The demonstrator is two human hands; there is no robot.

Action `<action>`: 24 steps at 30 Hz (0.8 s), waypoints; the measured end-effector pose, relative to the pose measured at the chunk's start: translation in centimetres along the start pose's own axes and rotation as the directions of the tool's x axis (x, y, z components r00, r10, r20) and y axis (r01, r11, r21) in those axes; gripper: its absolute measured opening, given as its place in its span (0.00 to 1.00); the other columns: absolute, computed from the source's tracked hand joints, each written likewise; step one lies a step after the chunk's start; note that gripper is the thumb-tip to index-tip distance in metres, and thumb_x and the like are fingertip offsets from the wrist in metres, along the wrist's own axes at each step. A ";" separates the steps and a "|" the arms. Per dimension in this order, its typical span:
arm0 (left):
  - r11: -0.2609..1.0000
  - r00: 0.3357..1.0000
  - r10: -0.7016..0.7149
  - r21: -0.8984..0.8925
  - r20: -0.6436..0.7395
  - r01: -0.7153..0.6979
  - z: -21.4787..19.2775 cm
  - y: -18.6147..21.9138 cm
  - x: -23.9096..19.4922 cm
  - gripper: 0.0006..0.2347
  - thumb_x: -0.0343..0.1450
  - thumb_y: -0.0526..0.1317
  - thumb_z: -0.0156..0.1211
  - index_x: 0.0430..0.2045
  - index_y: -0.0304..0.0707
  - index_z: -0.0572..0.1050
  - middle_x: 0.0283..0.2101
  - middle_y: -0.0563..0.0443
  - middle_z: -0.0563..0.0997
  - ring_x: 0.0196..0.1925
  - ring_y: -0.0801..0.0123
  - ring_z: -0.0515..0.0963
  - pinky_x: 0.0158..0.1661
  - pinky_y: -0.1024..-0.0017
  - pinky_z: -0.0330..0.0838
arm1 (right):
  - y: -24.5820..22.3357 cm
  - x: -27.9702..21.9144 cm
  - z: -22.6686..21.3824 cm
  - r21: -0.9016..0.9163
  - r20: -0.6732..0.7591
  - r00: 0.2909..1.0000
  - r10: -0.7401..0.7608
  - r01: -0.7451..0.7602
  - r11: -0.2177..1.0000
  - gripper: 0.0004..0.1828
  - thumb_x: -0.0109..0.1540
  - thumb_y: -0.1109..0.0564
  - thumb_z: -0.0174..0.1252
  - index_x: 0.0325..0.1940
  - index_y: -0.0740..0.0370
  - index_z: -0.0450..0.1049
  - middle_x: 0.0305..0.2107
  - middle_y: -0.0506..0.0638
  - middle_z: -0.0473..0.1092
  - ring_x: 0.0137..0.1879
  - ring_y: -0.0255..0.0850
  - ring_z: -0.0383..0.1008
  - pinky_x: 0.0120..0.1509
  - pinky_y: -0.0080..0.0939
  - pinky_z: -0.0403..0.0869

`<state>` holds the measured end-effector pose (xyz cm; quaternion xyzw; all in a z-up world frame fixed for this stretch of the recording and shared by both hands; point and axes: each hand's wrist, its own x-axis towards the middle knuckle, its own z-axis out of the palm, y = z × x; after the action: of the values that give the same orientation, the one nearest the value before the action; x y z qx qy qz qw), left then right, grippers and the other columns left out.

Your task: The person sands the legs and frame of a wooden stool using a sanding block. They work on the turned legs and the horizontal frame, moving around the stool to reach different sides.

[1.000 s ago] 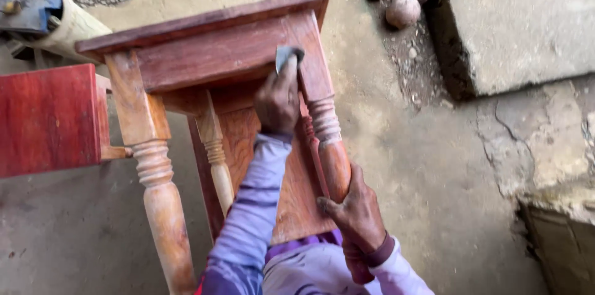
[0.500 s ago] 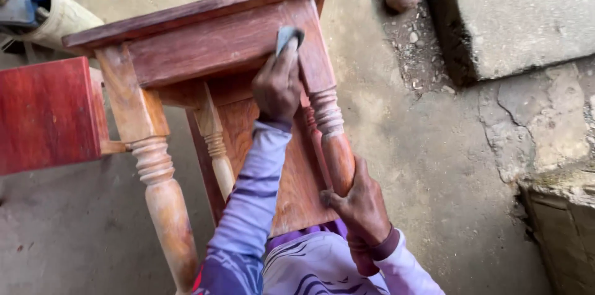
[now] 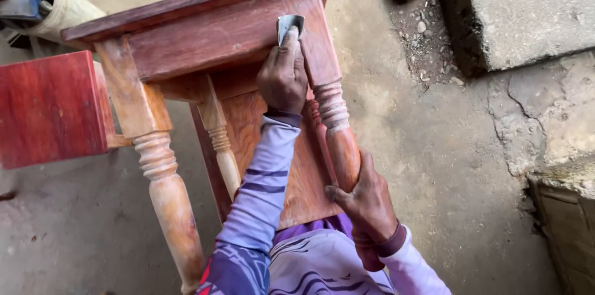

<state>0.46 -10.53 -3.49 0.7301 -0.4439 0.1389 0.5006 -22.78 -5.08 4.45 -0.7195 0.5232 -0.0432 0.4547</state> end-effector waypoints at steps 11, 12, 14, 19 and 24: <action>0.986 0.966 -0.068 0.131 -0.249 0.103 -1.6 -1.9 -1.4 0.11 0.80 0.34 0.57 0.58 0.42 0.76 0.45 0.39 0.84 0.43 0.52 0.86 0.43 0.60 0.82 | -0.2 -0.2 -0.5 0.013 -0.008 0.999 0.036 -0.036 0.999 0.50 0.44 0.52 0.75 0.67 0.58 0.59 0.41 0.68 0.77 0.50 0.63 0.79 0.50 0.54 0.77; 0.987 0.956 -0.077 0.113 -0.285 0.113 -1.0 -1.7 -1.2 0.11 0.80 0.34 0.57 0.58 0.40 0.75 0.46 0.38 0.84 0.45 0.52 0.87 0.44 0.60 0.82 | -0.4 0.1 -0.5 0.034 -0.019 1.000 -0.002 0.003 0.999 0.51 0.44 0.52 0.74 0.68 0.58 0.59 0.41 0.68 0.77 0.50 0.63 0.79 0.50 0.55 0.77; 0.990 0.974 -0.058 0.113 -0.220 0.085 0.1 -1.1 -0.3 0.12 0.79 0.33 0.56 0.57 0.38 0.77 0.45 0.37 0.84 0.43 0.51 0.86 0.43 0.59 0.81 | 0.0 0.1 -0.4 0.018 -0.016 1.000 -0.022 0.023 1.000 0.50 0.44 0.52 0.74 0.67 0.59 0.59 0.42 0.68 0.77 0.51 0.64 0.79 0.50 0.55 0.76; 0.990 0.990 -0.045 0.128 -0.130 0.062 -0.5 -0.6 -0.2 0.13 0.77 0.31 0.57 0.57 0.38 0.77 0.44 0.37 0.84 0.42 0.49 0.85 0.42 0.59 0.80 | -0.1 0.3 -0.5 0.043 -0.032 0.997 -0.065 0.066 0.997 0.49 0.45 0.52 0.74 0.66 0.60 0.60 0.42 0.69 0.76 0.51 0.64 0.79 0.50 0.55 0.77; 0.982 0.993 0.020 0.188 -0.114 0.002 -0.7 -1.0 -0.5 0.14 0.77 0.33 0.59 0.58 0.42 0.75 0.41 0.39 0.83 0.39 0.49 0.84 0.39 0.59 0.79 | -0.1 0.2 -0.5 0.083 0.001 0.999 -0.043 0.043 0.996 0.50 0.45 0.51 0.74 0.66 0.60 0.59 0.40 0.68 0.77 0.48 0.62 0.81 0.49 0.55 0.78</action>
<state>1.15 -9.54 -4.11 0.7628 -0.4023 0.2245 0.4538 -22.88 -5.57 4.78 -0.7111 0.5048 -0.0736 0.4839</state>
